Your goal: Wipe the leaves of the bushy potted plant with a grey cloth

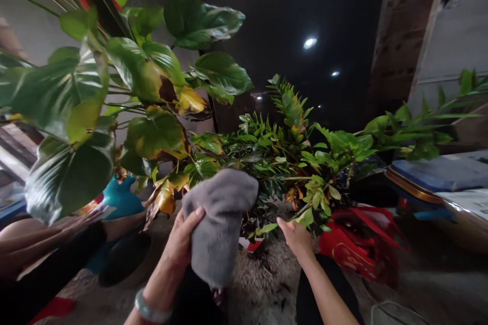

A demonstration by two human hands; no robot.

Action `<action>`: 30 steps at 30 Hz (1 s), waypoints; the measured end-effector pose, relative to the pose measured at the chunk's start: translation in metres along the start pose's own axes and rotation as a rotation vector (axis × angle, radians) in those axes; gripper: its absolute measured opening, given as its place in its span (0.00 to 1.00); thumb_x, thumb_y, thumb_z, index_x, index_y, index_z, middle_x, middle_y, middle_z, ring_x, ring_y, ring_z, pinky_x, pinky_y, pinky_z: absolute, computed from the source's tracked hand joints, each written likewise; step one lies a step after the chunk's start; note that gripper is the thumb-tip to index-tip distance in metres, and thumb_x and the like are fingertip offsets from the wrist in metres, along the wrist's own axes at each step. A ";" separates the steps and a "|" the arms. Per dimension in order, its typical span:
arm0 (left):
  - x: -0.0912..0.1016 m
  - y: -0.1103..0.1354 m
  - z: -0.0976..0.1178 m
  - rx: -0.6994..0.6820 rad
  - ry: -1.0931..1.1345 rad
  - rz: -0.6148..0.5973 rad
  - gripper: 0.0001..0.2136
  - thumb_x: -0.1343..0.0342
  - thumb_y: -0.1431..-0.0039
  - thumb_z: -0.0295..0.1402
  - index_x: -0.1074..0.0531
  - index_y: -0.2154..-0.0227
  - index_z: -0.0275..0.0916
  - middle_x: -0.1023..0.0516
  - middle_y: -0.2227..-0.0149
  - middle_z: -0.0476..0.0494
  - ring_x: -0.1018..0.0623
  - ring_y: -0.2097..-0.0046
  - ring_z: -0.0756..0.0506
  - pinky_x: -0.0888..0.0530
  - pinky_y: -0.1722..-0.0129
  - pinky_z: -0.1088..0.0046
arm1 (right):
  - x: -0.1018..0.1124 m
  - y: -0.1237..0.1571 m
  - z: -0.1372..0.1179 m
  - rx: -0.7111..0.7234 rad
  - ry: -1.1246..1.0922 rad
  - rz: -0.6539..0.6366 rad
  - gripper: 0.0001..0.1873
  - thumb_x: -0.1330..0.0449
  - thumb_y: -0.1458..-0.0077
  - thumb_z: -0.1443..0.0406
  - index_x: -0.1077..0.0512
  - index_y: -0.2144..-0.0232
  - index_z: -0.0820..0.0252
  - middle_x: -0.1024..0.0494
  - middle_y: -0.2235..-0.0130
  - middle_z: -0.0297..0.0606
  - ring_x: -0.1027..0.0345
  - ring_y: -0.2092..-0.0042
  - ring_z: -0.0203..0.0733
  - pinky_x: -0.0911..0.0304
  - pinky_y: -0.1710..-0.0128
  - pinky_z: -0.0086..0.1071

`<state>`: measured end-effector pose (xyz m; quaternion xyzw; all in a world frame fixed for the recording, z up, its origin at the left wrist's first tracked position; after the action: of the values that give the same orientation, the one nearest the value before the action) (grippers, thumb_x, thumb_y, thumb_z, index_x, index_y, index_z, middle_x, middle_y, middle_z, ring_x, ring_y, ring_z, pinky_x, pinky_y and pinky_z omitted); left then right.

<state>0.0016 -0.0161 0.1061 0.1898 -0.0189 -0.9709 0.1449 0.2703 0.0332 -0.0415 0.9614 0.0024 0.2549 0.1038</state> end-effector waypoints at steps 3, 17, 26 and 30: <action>-0.028 -0.022 0.015 -0.192 0.051 0.000 0.24 0.31 0.66 0.40 0.28 0.63 0.39 0.21 0.67 0.49 0.23 0.65 0.46 0.28 0.63 0.71 | -0.005 -0.008 0.003 -0.200 -0.340 0.070 0.17 0.45 0.50 0.47 0.35 0.74 0.53 0.28 0.76 0.39 0.29 0.76 0.43 0.39 0.80 0.32; -0.040 -0.032 0.034 -0.357 -0.174 -0.018 0.15 0.35 0.63 0.36 0.31 0.70 0.40 0.27 0.71 0.53 0.29 0.68 0.48 0.32 0.66 0.73 | -0.024 -0.007 -0.012 -0.277 -1.108 0.005 0.10 0.34 0.62 0.66 0.31 0.73 0.55 0.23 0.78 0.32 0.26 0.74 0.41 0.31 0.70 0.34; -0.058 -0.024 -0.026 -0.117 -0.584 -0.473 0.13 0.36 0.69 0.29 0.35 0.80 0.39 0.35 0.78 0.57 0.36 0.71 0.50 0.39 0.71 0.75 | -0.035 -0.006 0.020 -0.410 -0.985 -0.022 0.09 0.35 0.59 0.68 0.34 0.79 0.56 0.26 0.82 0.35 0.30 0.79 0.41 0.33 0.73 0.36; -0.073 -0.037 0.036 -0.348 -0.332 -0.333 0.13 0.36 0.61 0.35 0.32 0.72 0.40 0.32 0.73 0.55 0.34 0.69 0.50 0.37 0.69 0.75 | -0.031 -0.003 0.022 -0.412 -0.971 -0.003 0.10 0.35 0.58 0.67 0.35 0.78 0.56 0.24 0.79 0.35 0.27 0.76 0.42 0.32 0.71 0.35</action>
<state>0.0429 0.0397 0.1622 0.0011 0.1558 -0.9878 0.0091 0.2540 0.0302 -0.0758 0.9284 -0.0946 -0.2248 0.2803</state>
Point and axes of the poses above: each hand's wrist, its own y-axis away from the middle knuckle, its own x-axis out of the back of the hand, z = x × y, the point moved 7 cm from there along -y, towards the middle knuckle
